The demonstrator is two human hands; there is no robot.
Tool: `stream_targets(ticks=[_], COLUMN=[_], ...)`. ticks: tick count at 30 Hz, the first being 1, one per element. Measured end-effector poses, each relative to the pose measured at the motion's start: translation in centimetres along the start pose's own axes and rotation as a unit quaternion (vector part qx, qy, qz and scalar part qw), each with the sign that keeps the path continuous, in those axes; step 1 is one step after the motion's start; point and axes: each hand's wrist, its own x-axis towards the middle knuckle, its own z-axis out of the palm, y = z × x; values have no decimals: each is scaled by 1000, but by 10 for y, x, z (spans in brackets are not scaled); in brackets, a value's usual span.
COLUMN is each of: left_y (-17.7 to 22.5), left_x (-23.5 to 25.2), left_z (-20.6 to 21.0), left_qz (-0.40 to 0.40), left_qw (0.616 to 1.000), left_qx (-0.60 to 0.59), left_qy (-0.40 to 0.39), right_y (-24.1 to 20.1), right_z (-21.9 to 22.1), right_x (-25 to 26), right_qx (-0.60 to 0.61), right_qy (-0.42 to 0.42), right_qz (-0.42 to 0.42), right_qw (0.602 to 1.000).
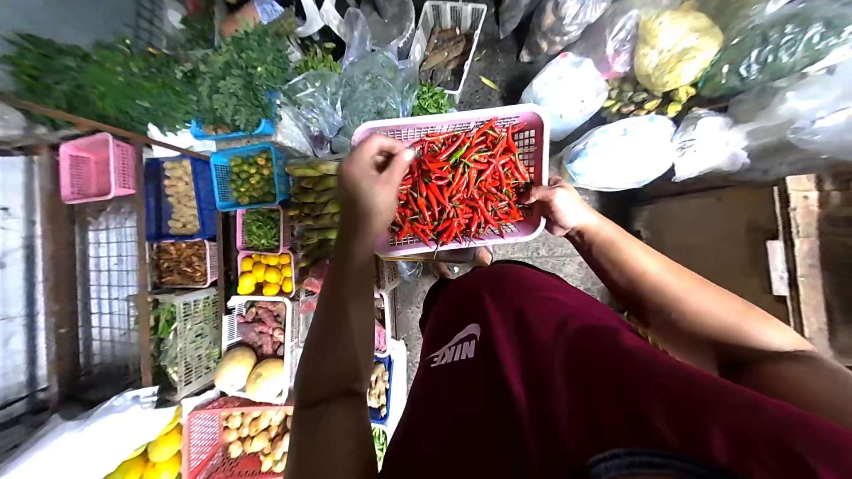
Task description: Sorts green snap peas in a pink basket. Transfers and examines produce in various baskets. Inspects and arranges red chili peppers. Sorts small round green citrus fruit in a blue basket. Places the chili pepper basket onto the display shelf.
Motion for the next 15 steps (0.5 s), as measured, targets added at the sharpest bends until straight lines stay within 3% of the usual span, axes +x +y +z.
stream_targets(ticks=[3, 5, 6, 8, 9, 10, 12, 15], left_y=[-5, -44, -66, -100, -106, -106, -83, -40], left_x=[-32, -57, -70, -91, -96, -97, -96, -89], left_z=[-41, -42, -35, -15, -6, 3, 10, 10], left_qz=[-4, -36, -85, -201, -232, -239, -212, -68], left_qw=[987, 964, 960, 961, 955, 949, 950, 976], left_qx=[-13, 8, 41, 133, 171, 200, 211, 165], left_qy=[161, 263, 263, 136, 66, 49, 96, 126], right_y=[-3, -7, -9, -8, -8, -10, -14, -13], right_z=[-10, -17, -21, -28, -29, -31, -32, -29], right_x=[0, -1, -2, -1, -1, 0, 0, 3], right_qx=[3, 5, 5, 10, 14, 17, 11, 2], right_qy=[9, 17, 21, 23, 27, 31, 41, 34], right_qz=[-10, -13, -10, -9, -7, -6, -3, -12], right_qw=[1000, 1000, 1000, 1000, 1000, 999, 999, 999])
